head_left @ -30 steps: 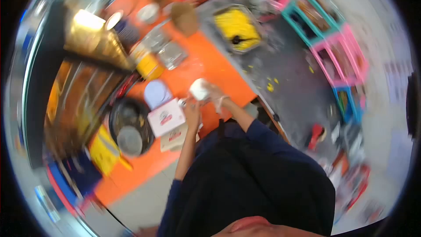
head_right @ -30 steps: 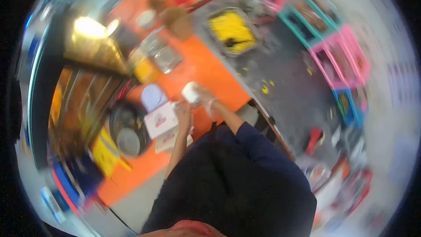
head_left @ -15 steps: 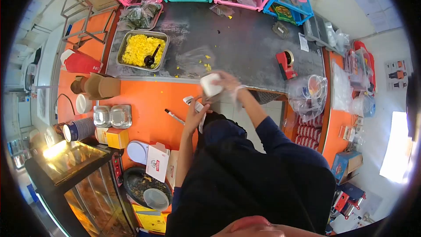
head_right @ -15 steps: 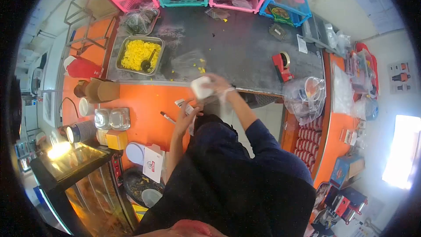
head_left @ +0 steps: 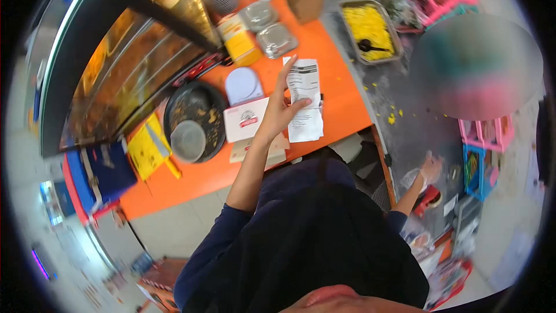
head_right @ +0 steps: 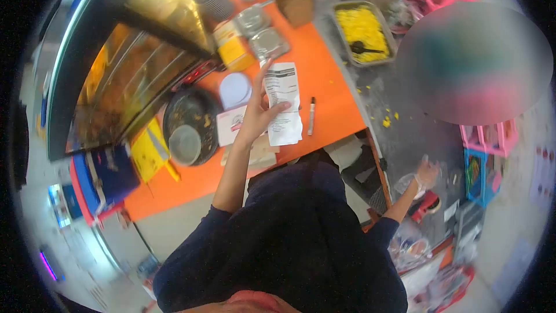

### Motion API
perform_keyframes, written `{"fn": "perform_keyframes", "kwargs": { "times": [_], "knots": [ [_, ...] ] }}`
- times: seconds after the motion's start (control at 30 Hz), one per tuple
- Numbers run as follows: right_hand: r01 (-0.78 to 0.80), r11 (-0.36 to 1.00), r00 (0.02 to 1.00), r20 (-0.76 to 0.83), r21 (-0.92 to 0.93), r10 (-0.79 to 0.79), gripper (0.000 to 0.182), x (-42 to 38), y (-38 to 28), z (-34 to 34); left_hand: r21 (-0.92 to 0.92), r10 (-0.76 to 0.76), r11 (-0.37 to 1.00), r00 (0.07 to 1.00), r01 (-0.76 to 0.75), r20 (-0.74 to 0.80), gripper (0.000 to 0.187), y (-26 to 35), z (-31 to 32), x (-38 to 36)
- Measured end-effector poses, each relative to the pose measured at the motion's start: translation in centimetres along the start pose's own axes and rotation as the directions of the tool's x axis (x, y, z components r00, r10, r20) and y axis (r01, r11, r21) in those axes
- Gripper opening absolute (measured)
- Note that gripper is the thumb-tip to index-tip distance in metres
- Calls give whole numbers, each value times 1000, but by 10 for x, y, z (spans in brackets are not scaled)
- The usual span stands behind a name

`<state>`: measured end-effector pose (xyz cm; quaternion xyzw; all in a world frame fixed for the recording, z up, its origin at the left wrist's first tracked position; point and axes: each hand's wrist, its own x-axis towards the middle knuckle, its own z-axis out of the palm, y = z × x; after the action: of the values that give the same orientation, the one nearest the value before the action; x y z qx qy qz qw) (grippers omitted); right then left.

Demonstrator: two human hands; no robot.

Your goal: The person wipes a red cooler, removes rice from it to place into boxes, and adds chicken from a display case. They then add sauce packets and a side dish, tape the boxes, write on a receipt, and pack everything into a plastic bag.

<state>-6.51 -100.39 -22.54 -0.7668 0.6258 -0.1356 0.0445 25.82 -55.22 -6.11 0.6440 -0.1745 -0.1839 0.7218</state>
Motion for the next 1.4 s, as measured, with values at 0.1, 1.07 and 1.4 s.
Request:
{"fn": "perform_keyframes", "kwargs": {
  "times": [0.1,1.07,1.4],
  "knots": [
    [-117,618,840,410,777,-356,38,-87,-195,-46,-98,5,995,994,-15,-105,79,21,-31,-28],
    [466,-882,-768,-465,64,-440,27,-1048,-671,-232,153,355,915,566,-374,-744,99,170,-560,-586],
    [164,-785,-977,12,-598,-213,47,-1113,-818,-160,305,441,895,537,-325,-720,120,200,-604,-642]
  ]
}}
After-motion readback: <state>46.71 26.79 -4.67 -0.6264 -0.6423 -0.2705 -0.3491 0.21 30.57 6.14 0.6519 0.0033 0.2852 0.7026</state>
